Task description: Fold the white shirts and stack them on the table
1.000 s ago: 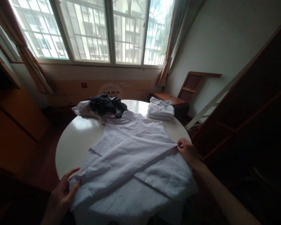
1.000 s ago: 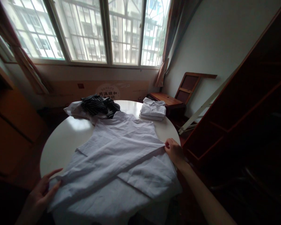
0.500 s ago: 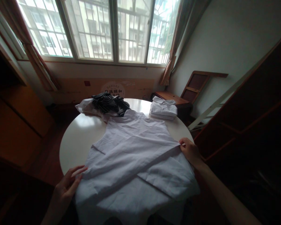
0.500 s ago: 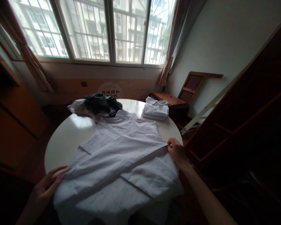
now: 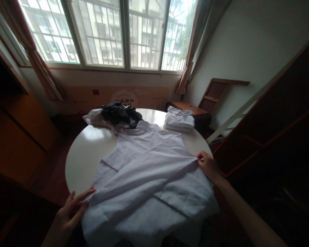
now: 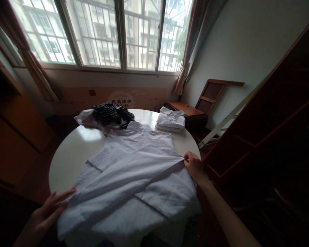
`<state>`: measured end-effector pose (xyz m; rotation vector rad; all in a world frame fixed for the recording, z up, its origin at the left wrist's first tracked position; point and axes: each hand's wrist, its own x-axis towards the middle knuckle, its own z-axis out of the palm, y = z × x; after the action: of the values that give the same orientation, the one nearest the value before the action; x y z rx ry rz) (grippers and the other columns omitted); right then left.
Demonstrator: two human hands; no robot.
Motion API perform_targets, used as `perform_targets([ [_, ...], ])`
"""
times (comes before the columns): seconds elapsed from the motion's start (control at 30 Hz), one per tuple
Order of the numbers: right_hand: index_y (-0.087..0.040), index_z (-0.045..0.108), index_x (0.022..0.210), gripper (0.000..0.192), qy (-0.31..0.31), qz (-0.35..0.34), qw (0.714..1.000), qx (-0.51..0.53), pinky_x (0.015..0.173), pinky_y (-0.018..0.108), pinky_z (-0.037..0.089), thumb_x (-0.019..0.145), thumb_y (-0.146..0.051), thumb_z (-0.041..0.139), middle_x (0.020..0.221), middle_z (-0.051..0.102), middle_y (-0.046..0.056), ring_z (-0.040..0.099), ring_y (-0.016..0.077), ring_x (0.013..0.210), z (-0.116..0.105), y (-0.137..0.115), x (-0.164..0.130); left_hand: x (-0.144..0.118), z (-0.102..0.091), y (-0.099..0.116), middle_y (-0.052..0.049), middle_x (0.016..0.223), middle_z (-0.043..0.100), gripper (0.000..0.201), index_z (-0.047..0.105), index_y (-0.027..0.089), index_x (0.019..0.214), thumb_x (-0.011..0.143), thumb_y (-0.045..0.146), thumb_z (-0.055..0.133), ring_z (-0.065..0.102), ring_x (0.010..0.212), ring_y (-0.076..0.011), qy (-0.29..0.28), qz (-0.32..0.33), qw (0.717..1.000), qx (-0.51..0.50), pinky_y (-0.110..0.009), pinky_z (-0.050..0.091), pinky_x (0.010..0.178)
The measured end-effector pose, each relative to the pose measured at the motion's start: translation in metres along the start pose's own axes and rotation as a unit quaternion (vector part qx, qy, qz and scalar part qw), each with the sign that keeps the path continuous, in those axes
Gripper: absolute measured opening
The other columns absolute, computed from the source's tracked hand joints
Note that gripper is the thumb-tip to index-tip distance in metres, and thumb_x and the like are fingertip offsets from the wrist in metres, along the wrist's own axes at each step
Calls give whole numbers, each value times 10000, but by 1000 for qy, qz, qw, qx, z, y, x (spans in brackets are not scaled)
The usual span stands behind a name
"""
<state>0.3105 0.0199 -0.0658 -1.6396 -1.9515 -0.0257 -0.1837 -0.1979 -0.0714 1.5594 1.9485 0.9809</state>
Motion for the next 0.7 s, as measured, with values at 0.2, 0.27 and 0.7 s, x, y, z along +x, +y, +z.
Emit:
perform_targets([
  [0.2,-211,397,671,103,8,-40,998,-46,577,263,367,632,-119,418,683,507,27,493,168,640,-2,-4,0,4,-5,6,39,1096,647,365,642,365,1037,685,438,577,652,846,-196,-17,76,993,89,-434,344,1012],
  [0.27,-211,399,680,112,15,-58,996,-62,583,266,372,638,-108,419,707,505,36,495,175,661,-3,-6,0,7,-6,8,35,999,685,378,640,348,1042,680,441,588,659,760,-176,-9,92,991,98,-409,427,951],
  [0.7,-211,416,713,152,6,-96,995,-34,625,286,408,650,-73,404,732,519,46,508,187,691,-4,-8,-2,-12,22,33,-14,1089,636,345,634,295,996,687,447,644,624,939,-176,12,312,938,153,-224,523,793],
])
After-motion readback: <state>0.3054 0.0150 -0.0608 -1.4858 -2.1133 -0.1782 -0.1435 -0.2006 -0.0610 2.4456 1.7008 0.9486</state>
